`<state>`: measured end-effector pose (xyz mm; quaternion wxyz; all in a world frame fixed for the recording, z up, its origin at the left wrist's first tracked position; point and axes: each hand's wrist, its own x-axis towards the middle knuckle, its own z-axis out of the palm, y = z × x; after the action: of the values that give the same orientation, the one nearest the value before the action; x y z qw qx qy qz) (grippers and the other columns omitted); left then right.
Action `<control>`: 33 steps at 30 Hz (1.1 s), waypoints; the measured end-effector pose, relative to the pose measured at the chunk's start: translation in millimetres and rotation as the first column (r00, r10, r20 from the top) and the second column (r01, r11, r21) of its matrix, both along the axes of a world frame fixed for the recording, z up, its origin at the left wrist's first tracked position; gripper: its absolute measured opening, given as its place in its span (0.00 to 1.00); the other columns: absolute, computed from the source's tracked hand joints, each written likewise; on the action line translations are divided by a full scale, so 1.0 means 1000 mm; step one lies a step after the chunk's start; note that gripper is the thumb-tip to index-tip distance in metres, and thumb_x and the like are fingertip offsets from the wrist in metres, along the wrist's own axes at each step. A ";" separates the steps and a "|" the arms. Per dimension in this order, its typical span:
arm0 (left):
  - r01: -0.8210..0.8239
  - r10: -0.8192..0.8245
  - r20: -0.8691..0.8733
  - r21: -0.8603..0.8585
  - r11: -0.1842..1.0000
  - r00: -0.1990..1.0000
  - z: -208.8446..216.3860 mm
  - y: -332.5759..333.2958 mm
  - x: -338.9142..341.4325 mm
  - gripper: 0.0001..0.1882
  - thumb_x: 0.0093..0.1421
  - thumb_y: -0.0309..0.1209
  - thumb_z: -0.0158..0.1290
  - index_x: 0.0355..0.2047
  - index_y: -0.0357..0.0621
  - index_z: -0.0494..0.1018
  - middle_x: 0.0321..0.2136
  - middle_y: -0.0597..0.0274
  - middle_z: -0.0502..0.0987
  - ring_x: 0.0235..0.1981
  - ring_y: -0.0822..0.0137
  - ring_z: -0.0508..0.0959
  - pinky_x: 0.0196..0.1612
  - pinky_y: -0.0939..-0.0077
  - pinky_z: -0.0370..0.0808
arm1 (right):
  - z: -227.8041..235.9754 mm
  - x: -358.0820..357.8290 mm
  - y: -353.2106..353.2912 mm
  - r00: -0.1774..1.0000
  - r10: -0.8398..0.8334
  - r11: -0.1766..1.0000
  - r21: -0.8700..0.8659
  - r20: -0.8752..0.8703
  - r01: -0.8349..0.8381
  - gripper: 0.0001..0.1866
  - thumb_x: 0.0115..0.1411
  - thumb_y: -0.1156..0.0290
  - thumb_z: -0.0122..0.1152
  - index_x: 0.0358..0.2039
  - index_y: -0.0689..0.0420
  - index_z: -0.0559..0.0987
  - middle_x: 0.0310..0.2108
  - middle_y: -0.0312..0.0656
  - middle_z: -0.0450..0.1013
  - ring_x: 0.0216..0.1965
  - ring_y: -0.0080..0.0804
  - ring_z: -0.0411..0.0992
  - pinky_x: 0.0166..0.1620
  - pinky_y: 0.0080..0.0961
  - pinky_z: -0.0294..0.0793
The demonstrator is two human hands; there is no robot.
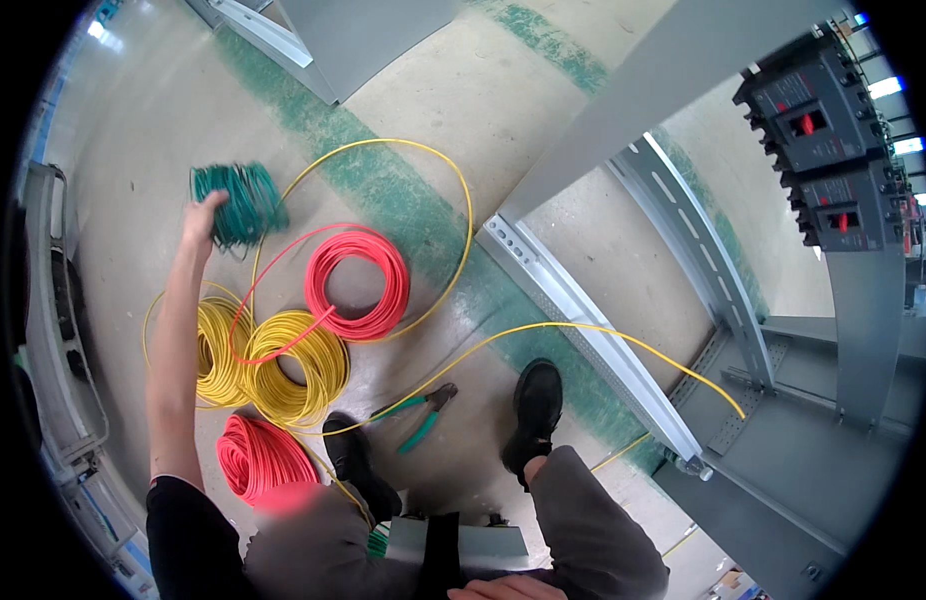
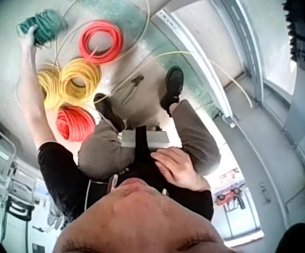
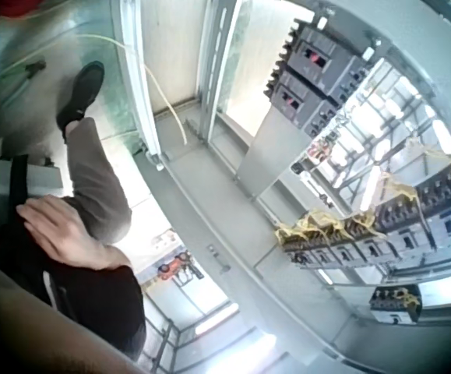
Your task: The person sits on the floor and installs electrical wiring into a panel. They measure and cut yellow and green wires using pliers, then connect them to the circuit breakers.
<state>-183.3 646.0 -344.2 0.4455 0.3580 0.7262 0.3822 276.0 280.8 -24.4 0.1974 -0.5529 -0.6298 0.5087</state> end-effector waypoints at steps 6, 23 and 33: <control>-0.011 -0.146 0.305 0.458 0.889 0.941 0.141 -0.023 0.129 0.20 0.56 0.31 0.61 0.46 0.33 0.73 0.39 0.58 0.79 0.37 0.66 0.79 0.45 0.70 0.75 | 0.009 -0.001 -0.006 0.997 0.083 0.995 0.048 0.002 -0.083 0.16 0.51 0.77 0.65 0.43 0.62 0.78 0.38 0.49 0.75 0.36 0.45 0.74 0.38 0.36 0.74; 0.614 -0.632 0.299 0.164 0.772 0.715 0.062 -0.239 0.330 0.13 0.58 0.28 0.58 0.41 0.34 0.74 0.34 0.61 0.79 0.34 0.73 0.77 0.37 0.73 0.75 | 0.017 0.023 -0.042 0.982 0.095 0.992 0.102 -0.162 -0.079 0.16 0.51 0.77 0.66 0.42 0.64 0.79 0.37 0.47 0.75 0.35 0.43 0.74 0.38 0.34 0.76; 0.913 -0.620 -0.733 -0.402 0.063 -0.280 -0.096 -0.283 0.319 0.10 0.53 0.33 0.52 0.35 0.45 0.75 0.34 0.60 0.77 0.39 0.60 0.77 0.39 0.57 0.71 | 0.015 0.027 -0.069 0.980 0.125 0.988 0.105 -0.152 -0.110 0.16 0.51 0.78 0.66 0.41 0.64 0.78 0.38 0.48 0.75 0.35 0.44 0.74 0.38 0.35 0.75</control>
<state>135.5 363.1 -440.5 0.1282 0.9327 0.3169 -0.1153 303.1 212.1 -8.9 0.2428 -0.4626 -0.6674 0.5308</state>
